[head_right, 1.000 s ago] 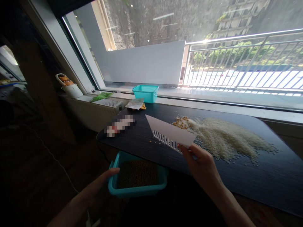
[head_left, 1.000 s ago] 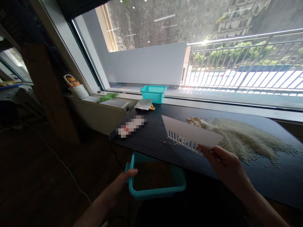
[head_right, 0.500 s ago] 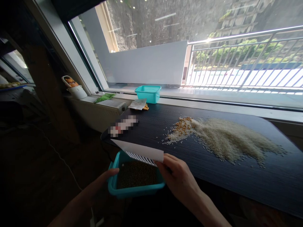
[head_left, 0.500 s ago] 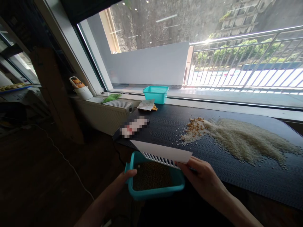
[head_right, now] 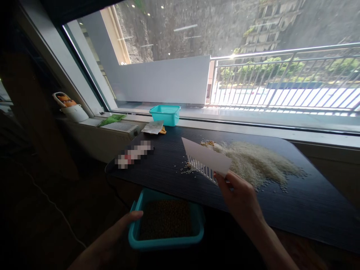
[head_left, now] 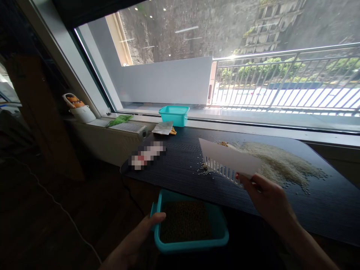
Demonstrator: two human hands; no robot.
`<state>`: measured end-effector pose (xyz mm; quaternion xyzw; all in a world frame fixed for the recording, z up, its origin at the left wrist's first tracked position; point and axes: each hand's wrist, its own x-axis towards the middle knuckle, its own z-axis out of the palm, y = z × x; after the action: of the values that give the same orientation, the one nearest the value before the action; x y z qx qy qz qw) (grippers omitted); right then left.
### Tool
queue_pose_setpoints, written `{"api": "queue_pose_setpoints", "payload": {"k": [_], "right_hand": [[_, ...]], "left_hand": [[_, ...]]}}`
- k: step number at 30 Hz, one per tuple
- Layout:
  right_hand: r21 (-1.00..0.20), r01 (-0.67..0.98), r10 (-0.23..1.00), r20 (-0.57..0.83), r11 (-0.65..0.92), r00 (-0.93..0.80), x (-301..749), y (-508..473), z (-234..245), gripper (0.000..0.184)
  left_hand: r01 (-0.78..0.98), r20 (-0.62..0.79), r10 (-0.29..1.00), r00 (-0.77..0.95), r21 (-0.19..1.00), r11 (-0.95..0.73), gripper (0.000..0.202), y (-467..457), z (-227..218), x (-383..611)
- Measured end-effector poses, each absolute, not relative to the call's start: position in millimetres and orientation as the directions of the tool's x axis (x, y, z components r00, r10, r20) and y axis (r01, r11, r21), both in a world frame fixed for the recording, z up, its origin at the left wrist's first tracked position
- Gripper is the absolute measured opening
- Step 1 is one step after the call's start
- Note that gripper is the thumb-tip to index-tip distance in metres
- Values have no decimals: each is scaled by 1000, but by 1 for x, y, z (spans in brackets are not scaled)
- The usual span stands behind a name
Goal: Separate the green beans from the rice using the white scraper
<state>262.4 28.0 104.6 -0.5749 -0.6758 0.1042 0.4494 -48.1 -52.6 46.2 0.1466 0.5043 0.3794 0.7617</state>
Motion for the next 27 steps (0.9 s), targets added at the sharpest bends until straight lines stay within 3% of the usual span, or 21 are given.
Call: {"api": "queue_pose_setpoints", "payload": {"k": [11, 17, 27], "right_hand": [[-705, 637, 897, 440, 312, 49, 255, 41, 108, 28], [-767, 589, 895, 417, 253, 157, 249, 28, 115, 25], [-768, 554, 927, 375, 321, -17, 253, -3, 106, 22]], "left_hand": [[-415, -680, 714, 168, 608, 677, 61, -52, 42, -52], [-441, -691, 693, 206, 567, 696, 65, -52, 44, -54], [-435, -678, 712, 180, 594, 676, 61, -50, 45, -57]]}}
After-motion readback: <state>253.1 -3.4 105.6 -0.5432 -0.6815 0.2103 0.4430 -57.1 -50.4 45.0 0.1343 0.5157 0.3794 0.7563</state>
